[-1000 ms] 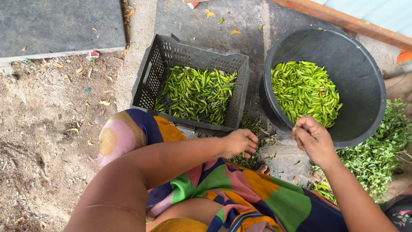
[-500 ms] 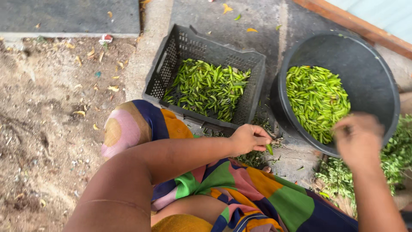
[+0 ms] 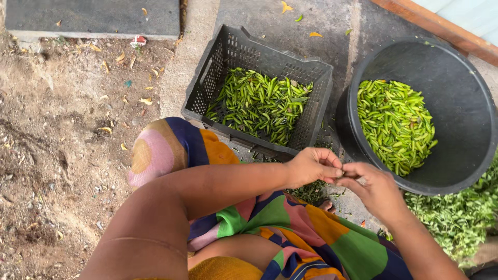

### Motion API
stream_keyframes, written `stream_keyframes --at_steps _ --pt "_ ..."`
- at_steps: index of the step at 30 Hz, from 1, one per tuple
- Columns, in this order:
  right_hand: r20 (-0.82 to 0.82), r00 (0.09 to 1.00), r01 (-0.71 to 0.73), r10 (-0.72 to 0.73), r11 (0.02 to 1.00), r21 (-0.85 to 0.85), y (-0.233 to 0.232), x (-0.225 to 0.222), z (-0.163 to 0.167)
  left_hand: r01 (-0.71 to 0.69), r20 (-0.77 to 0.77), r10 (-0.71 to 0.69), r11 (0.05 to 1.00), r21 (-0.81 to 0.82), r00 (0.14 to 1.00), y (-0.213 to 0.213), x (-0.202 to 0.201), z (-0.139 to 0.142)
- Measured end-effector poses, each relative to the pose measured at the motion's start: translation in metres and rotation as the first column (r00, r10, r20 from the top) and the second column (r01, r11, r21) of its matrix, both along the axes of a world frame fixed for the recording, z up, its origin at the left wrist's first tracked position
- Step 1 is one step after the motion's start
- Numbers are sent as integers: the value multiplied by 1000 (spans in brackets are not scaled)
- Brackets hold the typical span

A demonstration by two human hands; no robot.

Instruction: The person sits on the ground and removes stems from green chilies by hand, placing the de-stemmed chilies into a black basin and discarding the stems onto the floor. Another person nearby is also processing green leafy vegetables.

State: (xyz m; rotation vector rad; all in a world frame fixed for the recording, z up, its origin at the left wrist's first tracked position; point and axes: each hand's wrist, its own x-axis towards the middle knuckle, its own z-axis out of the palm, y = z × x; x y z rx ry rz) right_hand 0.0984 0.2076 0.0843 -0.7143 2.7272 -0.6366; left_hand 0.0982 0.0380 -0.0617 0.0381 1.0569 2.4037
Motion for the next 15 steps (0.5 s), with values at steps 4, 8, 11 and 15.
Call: stream_keyframes --at_steps 4,8,11,15 --pt "-266 962 56 -54 998 1 15 -5 18 322 -139 -293 899 297 946 -32 2 60" --pt "-715 699 180 -24 973 144 48 -25 57 139 -744 -377 921 -364 552 -76 12 164" --pt "-811 584 245 -41 961 128 77 -23 71 -191 -923 -276 924 -331 268 -102 45 240" --pt "-544 766 349 -341 933 -93 101 -25 63 -68 -972 -129 987 -145 197 -87 88 305"
